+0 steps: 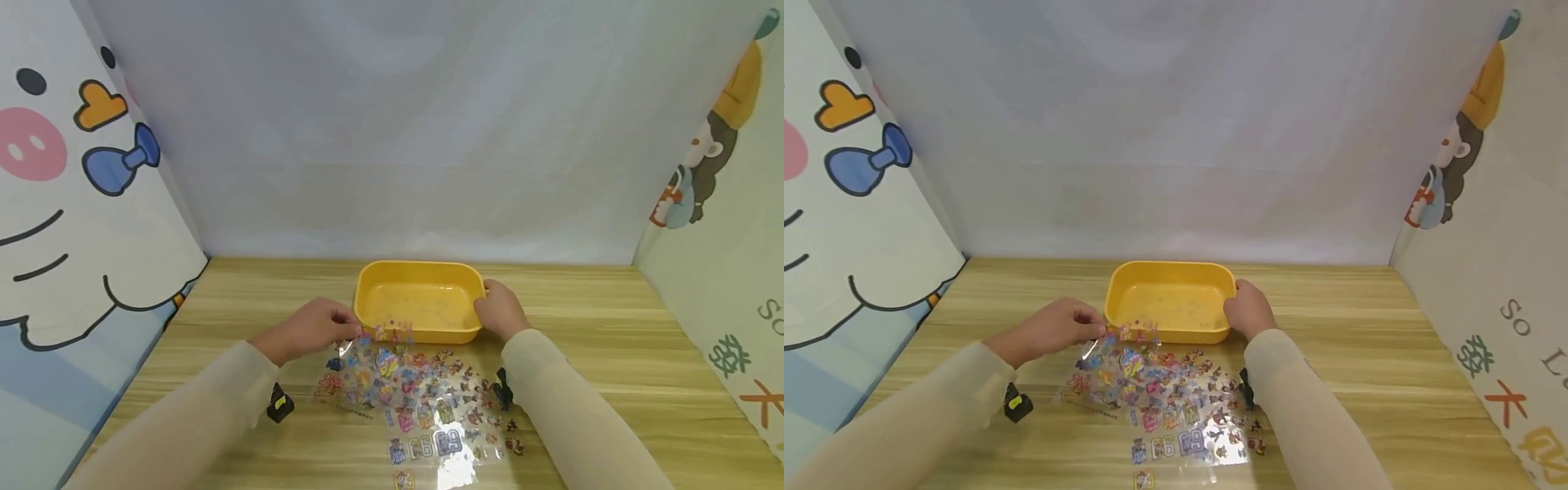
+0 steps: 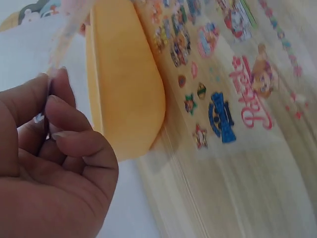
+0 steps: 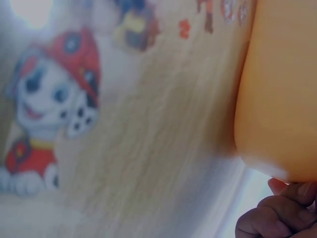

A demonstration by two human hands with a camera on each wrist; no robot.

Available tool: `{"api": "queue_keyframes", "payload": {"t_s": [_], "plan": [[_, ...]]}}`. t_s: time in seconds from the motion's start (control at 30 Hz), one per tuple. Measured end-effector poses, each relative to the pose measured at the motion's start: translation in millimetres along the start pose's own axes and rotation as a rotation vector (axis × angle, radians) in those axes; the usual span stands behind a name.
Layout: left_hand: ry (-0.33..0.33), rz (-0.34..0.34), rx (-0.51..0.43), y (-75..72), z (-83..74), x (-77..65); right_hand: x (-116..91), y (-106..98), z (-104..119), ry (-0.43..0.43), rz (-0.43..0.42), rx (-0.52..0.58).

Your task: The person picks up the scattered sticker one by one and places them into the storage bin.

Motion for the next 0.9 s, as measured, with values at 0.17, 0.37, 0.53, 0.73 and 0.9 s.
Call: {"api": "queue_keyframes", "payload": {"t_s": [0.17,0.37,0.53,0.73,0.9], "plan": [[0.013,-0.004,0.041,-7.6,-1.0,14.6,2,2,0,0.011,-0.001,-0.015],[-0.012,-0.007,0.029,-12.2,-4.0,34.4,3,2,-2,0.022,-0.002,-0.014],[-0.026,-0.018,0.065,-14.4,-11.4,50.4,3,3,-2,0.020,0.006,-0.002],[-0.024,-0.036,0.066,-13.3,-25.9,65.0,3,3,-1,0.014,0.006,0.010],[-0.021,-0.056,0.077,-10.1,-37.7,76.9,2,1,-2,0.006,-0.008,-0.005]]}}
Point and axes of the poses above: each hand's wrist, its own x-axis towards the middle knuckle, its own y-axis out of the palm, z = x × y, the point moved 10 cm from there along x, towards the middle knuckle, and after that the axes turned 8 degrees about -x, right-handed, at the moved point
